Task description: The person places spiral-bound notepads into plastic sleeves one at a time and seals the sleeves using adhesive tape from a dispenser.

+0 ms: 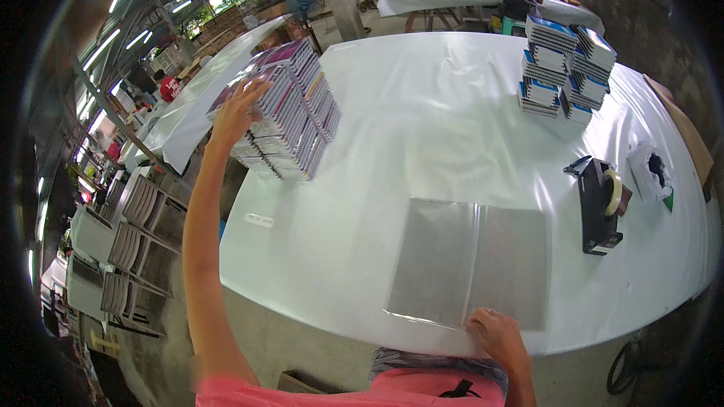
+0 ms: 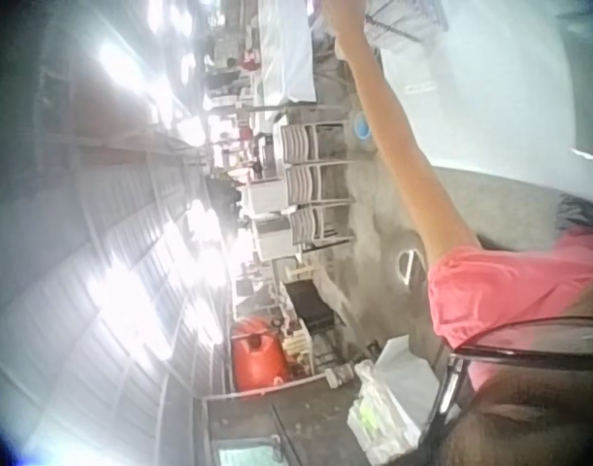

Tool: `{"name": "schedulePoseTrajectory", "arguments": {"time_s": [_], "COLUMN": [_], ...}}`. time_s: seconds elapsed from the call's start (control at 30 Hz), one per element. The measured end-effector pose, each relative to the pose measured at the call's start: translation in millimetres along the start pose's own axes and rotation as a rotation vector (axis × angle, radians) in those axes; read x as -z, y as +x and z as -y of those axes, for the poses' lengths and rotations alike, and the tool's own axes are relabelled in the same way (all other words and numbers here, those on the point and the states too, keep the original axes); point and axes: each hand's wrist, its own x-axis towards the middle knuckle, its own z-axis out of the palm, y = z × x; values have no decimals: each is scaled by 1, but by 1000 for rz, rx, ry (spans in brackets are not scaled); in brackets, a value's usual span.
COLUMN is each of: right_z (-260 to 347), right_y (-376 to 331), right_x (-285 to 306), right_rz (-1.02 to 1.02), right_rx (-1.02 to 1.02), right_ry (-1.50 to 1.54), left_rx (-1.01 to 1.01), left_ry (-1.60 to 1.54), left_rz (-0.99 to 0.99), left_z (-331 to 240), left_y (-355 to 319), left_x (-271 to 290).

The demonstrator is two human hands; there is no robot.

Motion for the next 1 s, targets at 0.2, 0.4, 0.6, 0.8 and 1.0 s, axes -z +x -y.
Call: {"name": "schedulePoseTrajectory", "arguments": {"time_s": [0.2,0.4,0.6,0.8,1.0], "right_z": [2,0,-4,-2,-1], "right_y": [2,4,4,-1,-3], "right_x": [0,0,0,-4,-1], "right_rz": [-27,-8,-15,-41,-18], "right_rx": [31,31,26,23,-3], "right_ry": [17,29,18,55,20], "left_rx": [-107,-172,167,284,271], "left_ry": [55,177,203,104,41], "left_rz": [-85,-4,-119,-57,-133], "left_z": [1,-11,-42,-28,-26], "left_y": [-3,-5,3,9,13], "left_x": [-11,-5,-16,-25,-32]}}
